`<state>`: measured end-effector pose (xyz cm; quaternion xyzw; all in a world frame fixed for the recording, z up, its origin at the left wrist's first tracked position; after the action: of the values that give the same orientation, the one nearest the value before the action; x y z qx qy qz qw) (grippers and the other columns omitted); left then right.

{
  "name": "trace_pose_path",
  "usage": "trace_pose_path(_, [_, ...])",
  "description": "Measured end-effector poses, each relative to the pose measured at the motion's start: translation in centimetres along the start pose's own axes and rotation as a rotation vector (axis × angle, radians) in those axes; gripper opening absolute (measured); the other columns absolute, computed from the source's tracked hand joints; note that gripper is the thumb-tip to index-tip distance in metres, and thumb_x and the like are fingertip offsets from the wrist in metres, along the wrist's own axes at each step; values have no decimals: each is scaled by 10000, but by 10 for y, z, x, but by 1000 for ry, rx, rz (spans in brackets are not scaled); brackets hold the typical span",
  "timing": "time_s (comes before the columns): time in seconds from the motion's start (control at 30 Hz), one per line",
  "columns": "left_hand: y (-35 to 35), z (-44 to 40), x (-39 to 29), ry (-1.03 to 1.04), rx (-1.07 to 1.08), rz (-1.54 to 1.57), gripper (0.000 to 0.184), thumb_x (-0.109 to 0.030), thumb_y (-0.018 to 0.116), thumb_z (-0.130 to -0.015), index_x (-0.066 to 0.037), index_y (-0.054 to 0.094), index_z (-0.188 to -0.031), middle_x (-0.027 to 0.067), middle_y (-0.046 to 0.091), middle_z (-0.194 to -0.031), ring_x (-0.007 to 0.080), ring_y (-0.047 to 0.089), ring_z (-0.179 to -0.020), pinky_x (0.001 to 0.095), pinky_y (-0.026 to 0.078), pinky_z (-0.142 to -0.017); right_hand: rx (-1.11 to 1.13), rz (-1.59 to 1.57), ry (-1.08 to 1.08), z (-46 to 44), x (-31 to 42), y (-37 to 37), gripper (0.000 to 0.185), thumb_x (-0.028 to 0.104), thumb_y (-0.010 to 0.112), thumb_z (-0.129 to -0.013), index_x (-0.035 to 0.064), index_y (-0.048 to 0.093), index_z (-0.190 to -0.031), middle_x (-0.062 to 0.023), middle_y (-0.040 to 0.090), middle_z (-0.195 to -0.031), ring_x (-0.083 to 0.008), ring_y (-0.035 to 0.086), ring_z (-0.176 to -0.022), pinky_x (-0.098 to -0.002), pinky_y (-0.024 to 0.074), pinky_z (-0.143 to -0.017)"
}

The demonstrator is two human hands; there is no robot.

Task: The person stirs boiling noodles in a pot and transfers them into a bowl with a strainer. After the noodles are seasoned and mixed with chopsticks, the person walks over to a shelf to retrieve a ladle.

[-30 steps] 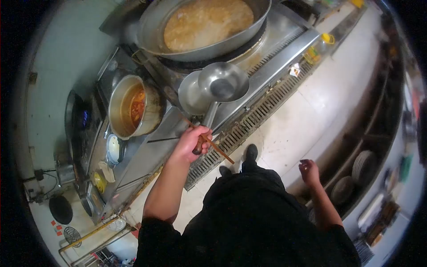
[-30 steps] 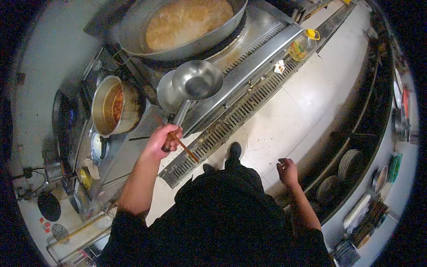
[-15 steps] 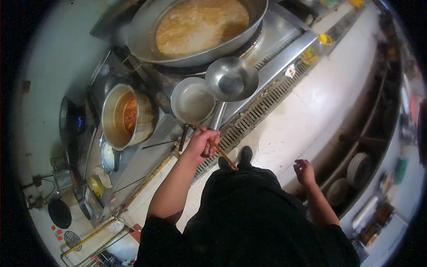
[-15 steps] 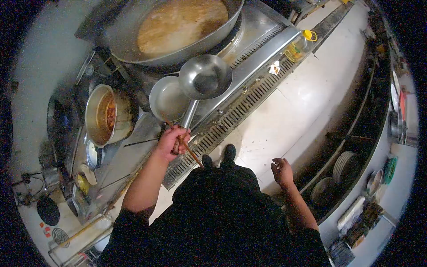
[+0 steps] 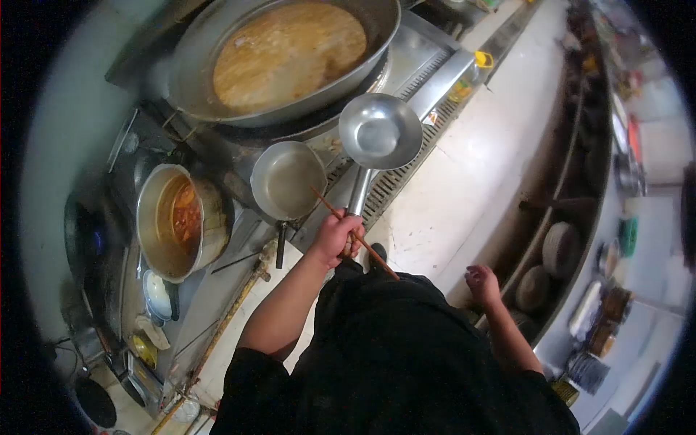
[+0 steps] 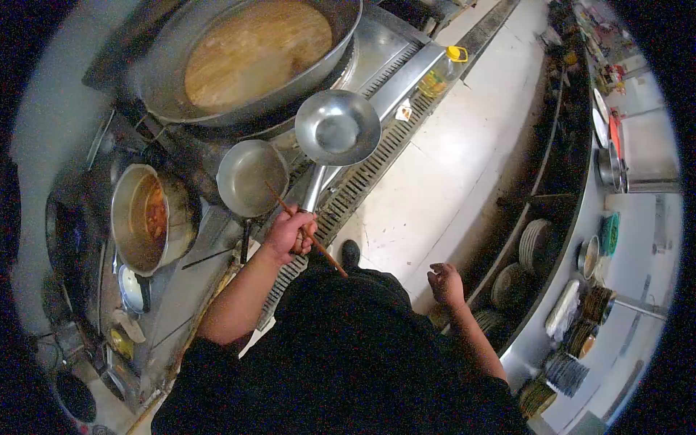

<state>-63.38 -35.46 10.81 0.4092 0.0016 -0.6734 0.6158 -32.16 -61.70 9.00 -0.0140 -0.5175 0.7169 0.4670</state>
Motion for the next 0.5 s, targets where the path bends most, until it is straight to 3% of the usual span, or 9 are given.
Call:
trace_pose_path(0.13, [-5, -5, -7, 45, 15, -124, 145, -186, 568, -860, -77, 474, -846, 43, 527, -657, 117, 486, -425, 271, 395, -340, -21, 33, -56, 12, 23, 1, 277, 204, 644, -795, 39, 657, -1018, -174, 621, -933, -312, 632, -819, -387, 513, -752])
trace_pose_path(0.2, [-7, -1, -13, 69, 11, -181, 147, -184, 566, -857, -81, 463, -832, 42, 525, -656, 118, 487, -422, 271, 393, -336, -21, 53, -12, 19, 30, 4, 238, 149, 645, -809, 24, 653, -1011, -160, 614, -964, -269, 638, -837, -352, 514, -765])
trace_pose_path(0.27, [-13, 5, -19, 14, -91, -179, 140, -179, 558, -848, -74, 470, -817, 44, 518, -641, 120, 484, -408, 274, 399, -331, -26, 56, -20, 20, 34, 7, 242, 150, 645, -808, 24, 651, -1015, -160, 615, -961, -270, 637, -841, -354, 512, -766])
trace_pose_path(0.5, [-45, 16, -20, 17, -136, -272, 141, -171, 557, -842, -67, 465, -818, 44, 499, -620, 120, 477, -395, 280, 404, -321, -27, 3, -80, 19, 38, 29, 251, 194, 640, -815, 39, 644, -1013, -167, 618, -963, -302, 644, -805, -390, 520, -728])
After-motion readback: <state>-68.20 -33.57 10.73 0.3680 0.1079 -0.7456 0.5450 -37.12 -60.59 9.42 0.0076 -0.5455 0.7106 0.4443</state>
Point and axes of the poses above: each hand's wrist, its own z-axis away from the middle knuckle, its own y-axis out of the palm, x = y × z, the point moved 8 cm from there along -z, towards the middle knuckle
